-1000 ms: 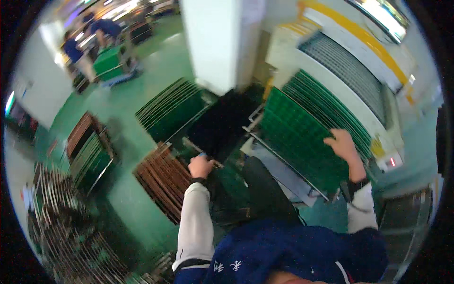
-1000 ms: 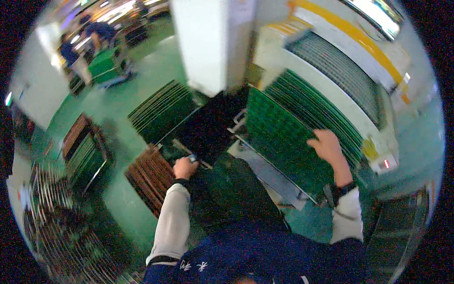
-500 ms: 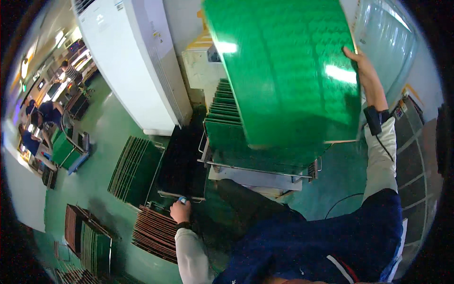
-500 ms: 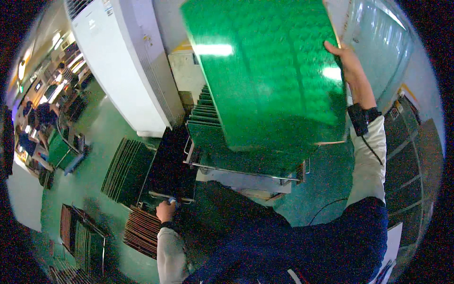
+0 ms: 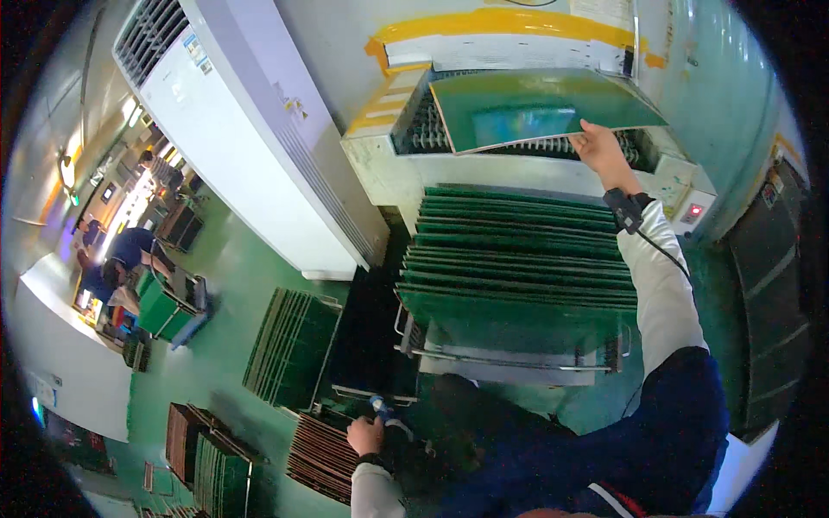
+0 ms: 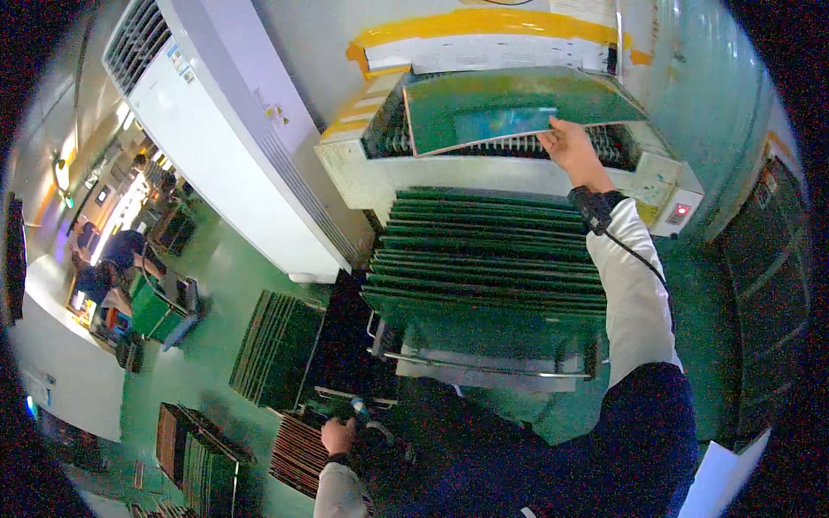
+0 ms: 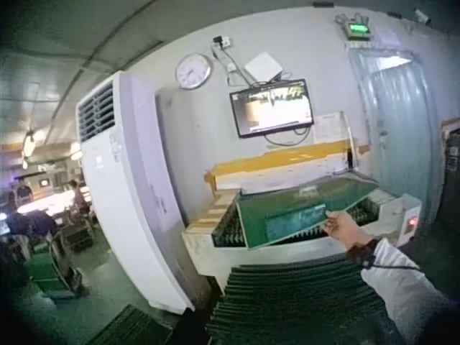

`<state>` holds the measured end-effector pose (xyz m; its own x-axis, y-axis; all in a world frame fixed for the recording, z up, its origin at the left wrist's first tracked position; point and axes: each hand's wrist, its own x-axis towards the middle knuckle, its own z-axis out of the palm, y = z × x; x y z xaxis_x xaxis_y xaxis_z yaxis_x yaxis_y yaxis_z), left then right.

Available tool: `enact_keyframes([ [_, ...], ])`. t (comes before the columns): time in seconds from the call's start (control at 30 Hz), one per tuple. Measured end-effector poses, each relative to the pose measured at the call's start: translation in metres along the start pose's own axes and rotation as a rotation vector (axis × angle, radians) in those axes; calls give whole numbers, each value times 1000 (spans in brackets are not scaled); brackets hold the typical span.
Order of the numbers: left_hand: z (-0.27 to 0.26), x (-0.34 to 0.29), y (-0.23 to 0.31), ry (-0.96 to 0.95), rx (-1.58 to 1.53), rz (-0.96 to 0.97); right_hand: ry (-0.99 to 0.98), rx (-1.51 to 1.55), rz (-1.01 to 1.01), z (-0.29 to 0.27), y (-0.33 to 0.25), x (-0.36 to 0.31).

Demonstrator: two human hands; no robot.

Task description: Sorting green circuit boards from one stack and placing them into a machine or another rack.

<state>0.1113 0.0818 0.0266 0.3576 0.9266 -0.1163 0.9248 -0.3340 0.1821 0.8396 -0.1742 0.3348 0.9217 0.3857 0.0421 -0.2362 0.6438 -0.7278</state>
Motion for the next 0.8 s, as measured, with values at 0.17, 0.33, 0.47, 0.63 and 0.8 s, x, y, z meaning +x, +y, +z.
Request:
enact_keyframes([
  [0.17,10,11,1,-86,11,-23,-42,91,-23,-33,44,84],
  [0.33,20,17,-3,-177,-22,-92,-124,121,-59,-25,72,137],
  [0.47,1,15,17,-173,20,-73,-284,-605,-145,-18,56,132],
  [0.63,4,16,22,-89,61,-9,28,-944,137,17,57,136],
  [0.8,3,20,24,-69,99,5,-67,-2119,-417,53,87,124],
])
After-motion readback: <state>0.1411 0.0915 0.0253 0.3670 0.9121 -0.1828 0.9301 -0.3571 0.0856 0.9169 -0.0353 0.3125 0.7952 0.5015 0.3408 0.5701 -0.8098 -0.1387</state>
